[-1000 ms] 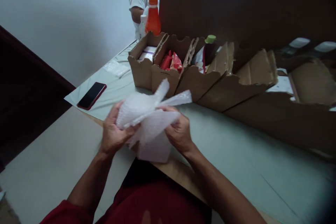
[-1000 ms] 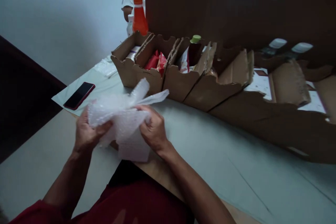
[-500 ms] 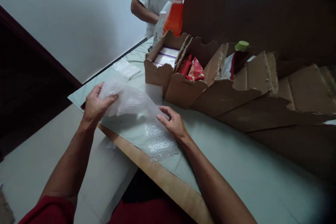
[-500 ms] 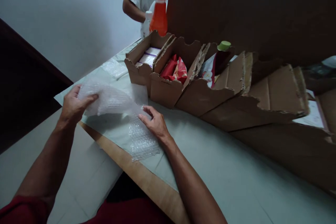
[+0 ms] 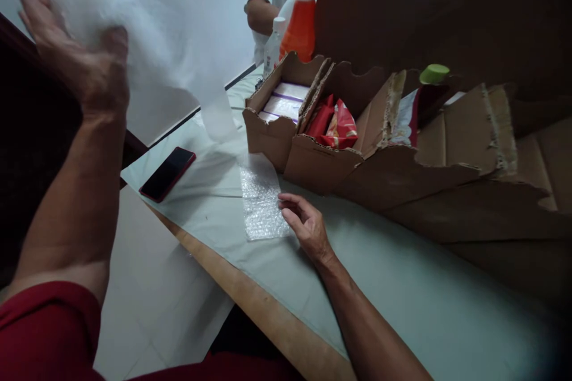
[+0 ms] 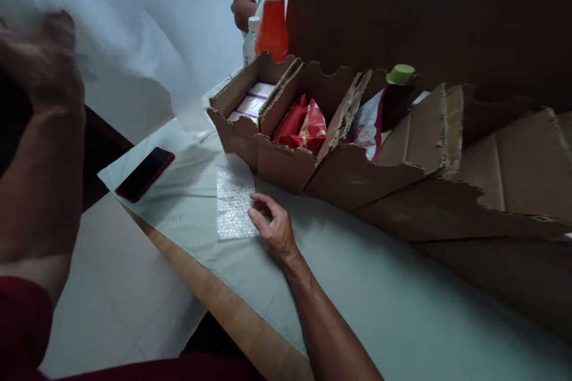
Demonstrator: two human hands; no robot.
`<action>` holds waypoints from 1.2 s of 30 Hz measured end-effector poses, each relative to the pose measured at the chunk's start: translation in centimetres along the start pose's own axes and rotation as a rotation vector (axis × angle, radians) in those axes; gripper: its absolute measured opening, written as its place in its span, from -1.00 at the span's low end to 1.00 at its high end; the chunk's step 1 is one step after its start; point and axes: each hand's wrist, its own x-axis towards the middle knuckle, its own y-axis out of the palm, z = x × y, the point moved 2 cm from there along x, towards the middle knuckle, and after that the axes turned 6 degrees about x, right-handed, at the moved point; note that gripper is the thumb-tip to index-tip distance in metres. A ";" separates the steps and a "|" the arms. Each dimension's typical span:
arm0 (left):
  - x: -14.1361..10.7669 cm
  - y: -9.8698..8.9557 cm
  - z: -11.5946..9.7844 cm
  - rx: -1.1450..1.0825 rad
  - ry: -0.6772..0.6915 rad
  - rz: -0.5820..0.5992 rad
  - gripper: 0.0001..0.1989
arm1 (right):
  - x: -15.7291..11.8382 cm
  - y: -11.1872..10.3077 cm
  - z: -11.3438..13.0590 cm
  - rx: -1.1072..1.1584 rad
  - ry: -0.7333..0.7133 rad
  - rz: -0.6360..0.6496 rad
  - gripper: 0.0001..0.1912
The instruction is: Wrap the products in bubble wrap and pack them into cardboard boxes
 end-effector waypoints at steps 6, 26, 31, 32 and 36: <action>-4.9 4.6 -3.1 0.087 0.153 0.216 0.00 | 0.1 0.0 0.1 -0.041 -0.036 -0.005 -0.68; -16.5 11.9 -0.1 -0.177 0.460 1.058 -0.12 | 0.3 0.3 0.6 -0.109 -0.052 -0.010 -0.83; -14.8 9.7 -0.8 -0.182 0.458 1.023 -0.05 | 0.4 0.4 0.6 -0.111 -0.044 -0.012 -0.83; -15.2 8.1 -0.9 -0.201 0.453 0.943 -0.05 | 0.4 0.5 0.6 -0.109 -0.045 -0.012 -0.83; -20.2 0.3 -1.2 -0.210 0.325 0.659 -0.42 | 0.4 0.5 0.2 -0.095 -0.064 -0.014 -0.83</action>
